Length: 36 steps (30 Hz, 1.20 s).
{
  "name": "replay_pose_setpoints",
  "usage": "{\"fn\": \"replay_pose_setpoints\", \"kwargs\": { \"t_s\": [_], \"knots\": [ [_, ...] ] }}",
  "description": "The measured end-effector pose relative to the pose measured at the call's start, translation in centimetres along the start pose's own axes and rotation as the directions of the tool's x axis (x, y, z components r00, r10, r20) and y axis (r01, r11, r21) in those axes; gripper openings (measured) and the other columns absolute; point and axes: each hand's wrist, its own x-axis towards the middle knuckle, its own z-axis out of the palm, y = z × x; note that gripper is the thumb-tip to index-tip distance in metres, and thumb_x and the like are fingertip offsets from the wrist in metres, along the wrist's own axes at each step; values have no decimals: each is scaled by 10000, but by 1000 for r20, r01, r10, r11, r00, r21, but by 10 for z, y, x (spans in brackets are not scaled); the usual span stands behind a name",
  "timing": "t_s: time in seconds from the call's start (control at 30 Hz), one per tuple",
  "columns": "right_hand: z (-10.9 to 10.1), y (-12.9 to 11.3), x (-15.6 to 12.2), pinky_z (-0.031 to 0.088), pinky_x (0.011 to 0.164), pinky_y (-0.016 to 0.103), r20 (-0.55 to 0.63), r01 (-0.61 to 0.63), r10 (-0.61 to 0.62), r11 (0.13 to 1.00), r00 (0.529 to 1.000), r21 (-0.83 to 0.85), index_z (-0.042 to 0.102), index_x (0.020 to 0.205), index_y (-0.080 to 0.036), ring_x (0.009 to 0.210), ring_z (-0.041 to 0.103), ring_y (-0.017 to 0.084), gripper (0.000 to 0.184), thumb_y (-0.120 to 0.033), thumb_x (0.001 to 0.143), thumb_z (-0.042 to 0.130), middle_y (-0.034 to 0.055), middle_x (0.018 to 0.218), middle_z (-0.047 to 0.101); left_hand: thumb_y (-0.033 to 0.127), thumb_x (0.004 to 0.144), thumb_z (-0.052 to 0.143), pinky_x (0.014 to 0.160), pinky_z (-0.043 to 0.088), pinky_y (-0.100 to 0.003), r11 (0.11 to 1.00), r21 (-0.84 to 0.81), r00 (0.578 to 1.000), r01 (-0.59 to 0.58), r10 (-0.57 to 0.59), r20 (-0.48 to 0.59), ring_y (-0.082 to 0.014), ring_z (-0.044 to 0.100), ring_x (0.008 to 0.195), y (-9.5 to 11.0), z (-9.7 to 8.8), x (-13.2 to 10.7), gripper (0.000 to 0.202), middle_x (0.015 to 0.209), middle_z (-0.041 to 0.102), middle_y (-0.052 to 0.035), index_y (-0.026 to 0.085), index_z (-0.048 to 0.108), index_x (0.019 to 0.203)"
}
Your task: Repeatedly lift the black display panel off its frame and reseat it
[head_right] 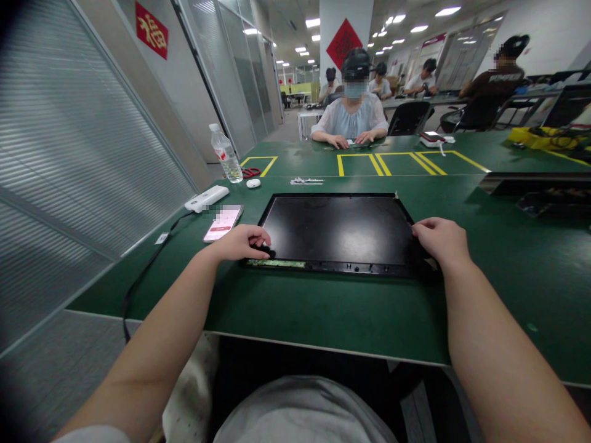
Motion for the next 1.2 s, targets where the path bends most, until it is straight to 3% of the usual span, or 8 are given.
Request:
{"fn": "replay_pose_setpoints", "kwargs": {
  "t_s": [0.47,0.63,0.77,0.9,1.07,1.2],
  "knots": [
    [-2,-3,-1,491,742,363,17,-17,17,1000,1000,-15,772,778,-250,733,621,232,239,-377,659,609,55,784,727,396,648,842,589,407,-252,998,-60,1000,9,-10,-17,-131,518,635,0,2,-1,334,697,546,28,174,721,867],
    [1,-4,-1,500,770,363,21,11,-11,1000,1000,-19,768,792,-250,745,624,229,262,-401,657,602,61,809,729,420,752,755,605,411,-264,998,-58,977,24,-36,-212,-133,510,629,1,5,1,294,700,569,13,167,717,897],
    [3,-4,-2,501,784,368,36,4,-3,1000,999,-24,770,823,-251,737,621,225,281,-415,674,598,56,809,723,374,834,652,734,488,-314,993,83,918,78,-39,-394,-180,579,749,-3,3,4,257,829,638,-39,174,731,976],
    [3,-3,-2,501,787,378,28,14,-13,1000,1000,-13,771,810,-254,741,626,233,267,-416,675,608,57,800,725,345,847,630,938,496,-400,943,251,877,220,-78,-474,-269,628,977,-12,0,6,353,1056,670,-121,152,737,1122],
    [3,0,2,506,776,389,56,7,-8,1000,998,9,767,821,-248,716,645,240,278,-423,682,602,52,729,706,406,886,582,1087,429,-478,861,301,858,411,-254,-446,-367,581,1186,-25,2,8,454,1189,646,-209,87,733,1171],
    [3,1,3,505,814,408,46,22,-22,1000,999,11,760,802,-255,700,650,246,254,-419,679,610,36,667,689,416,901,559,1108,424,-458,863,352,896,363,-220,-386,-347,569,1219,-30,5,10,412,1196,646,-179,128,753,1120]
  ]
}}
